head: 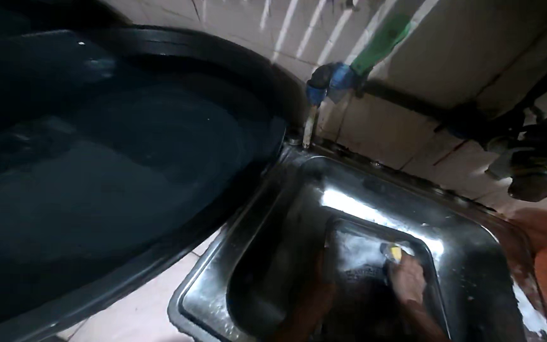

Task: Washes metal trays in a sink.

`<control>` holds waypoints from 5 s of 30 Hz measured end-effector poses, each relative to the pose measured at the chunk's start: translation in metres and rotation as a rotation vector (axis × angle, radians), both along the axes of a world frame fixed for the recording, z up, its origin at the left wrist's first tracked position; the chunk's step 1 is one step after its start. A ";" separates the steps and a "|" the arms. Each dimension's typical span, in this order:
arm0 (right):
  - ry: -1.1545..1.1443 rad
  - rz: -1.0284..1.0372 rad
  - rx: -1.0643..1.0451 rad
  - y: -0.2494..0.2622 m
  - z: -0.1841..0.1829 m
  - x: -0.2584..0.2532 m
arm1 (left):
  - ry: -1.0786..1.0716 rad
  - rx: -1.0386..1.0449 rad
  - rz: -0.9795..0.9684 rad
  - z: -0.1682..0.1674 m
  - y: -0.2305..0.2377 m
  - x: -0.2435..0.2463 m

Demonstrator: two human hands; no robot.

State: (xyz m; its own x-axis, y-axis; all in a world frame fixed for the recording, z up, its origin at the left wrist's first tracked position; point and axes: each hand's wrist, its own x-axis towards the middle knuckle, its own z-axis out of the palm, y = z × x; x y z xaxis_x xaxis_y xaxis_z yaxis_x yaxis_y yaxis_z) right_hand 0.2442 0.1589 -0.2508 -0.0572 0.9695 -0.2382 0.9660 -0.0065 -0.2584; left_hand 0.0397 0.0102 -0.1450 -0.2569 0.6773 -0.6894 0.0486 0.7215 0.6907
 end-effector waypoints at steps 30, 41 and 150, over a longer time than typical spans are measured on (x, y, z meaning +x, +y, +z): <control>-0.281 0.172 -0.499 -0.046 0.038 0.062 | 0.044 -0.003 -0.005 -0.010 0.007 -0.004; -0.022 0.643 -0.081 -0.029 0.027 -0.065 | 0.093 -0.061 -0.010 -0.003 0.008 -0.004; -0.014 0.464 -0.945 -0.085 0.069 0.000 | 0.009 0.041 -0.035 -0.022 0.003 0.005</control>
State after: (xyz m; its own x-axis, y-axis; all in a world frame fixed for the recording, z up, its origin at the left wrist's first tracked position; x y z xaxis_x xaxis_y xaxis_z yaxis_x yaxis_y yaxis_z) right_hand 0.2441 0.0736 -0.1814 -0.3665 0.2726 -0.8896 0.9283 0.1718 -0.3298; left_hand 0.0449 0.0133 -0.1670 -0.2384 0.7134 -0.6589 0.0792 0.6905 0.7190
